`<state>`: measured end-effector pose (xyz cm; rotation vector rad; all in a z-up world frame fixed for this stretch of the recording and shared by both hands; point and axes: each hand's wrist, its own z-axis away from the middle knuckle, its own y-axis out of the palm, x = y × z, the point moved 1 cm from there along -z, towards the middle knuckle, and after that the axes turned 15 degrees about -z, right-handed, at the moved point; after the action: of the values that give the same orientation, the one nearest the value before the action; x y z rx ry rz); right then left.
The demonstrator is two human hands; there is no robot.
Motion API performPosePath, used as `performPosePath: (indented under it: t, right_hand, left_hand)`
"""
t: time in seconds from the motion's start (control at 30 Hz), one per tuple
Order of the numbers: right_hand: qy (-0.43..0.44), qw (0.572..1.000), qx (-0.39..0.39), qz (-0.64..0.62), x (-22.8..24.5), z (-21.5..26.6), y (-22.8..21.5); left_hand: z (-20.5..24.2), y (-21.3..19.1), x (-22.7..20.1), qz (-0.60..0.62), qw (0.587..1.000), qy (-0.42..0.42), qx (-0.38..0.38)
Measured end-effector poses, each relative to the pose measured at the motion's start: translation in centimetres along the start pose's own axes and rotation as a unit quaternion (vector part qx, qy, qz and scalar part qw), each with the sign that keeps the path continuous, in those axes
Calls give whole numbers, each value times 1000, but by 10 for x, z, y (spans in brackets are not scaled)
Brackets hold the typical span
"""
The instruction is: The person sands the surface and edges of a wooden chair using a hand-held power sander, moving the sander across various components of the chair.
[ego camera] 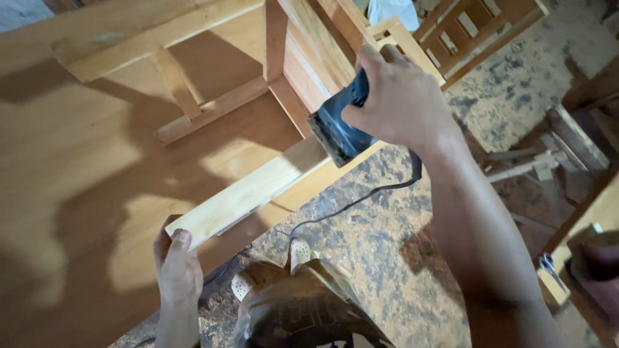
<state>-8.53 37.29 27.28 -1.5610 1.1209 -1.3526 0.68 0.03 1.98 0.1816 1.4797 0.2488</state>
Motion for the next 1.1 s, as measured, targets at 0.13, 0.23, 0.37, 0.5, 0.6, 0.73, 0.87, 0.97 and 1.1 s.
performPosePath:
  t: [0.13,0.23,0.37,0.5,0.6,0.73,0.87,0.97,1.1]
  right_hand:
    - [-9,1000,-2,-19,-16,-15,-6]
    - [-7,999,5,-37,-24,-27,-10]
    - [26,997,39,-56,-27,-54,-9]
    - [15,997,51,-59,-24,-91,2]
    - [-14,998,26,-62,-24,-116,17]
    - [-37,996,9,-82,-28,-145,28]
    - [-49,995,10,-82,-24,-163,32]
    - [-61,995,15,-83,-22,-162,30]
    - [-58,996,29,-65,-28,-134,24]
  left_hand:
    - [-1,-2,12,30,999,4,-37]
    - [-2,-3,18,45,997,1,-65]
    - [-2,1,16,55,997,27,-56]
    - [0,6,6,15,996,5,-88]
    - [-1,7,0,-25,995,-4,-101]
    - [8,18,-24,-117,987,-19,-111]
    - [15,49,-68,-282,933,-24,-224]
    - [21,77,-90,-549,782,158,-249]
    - [16,118,-107,-759,568,278,-155]
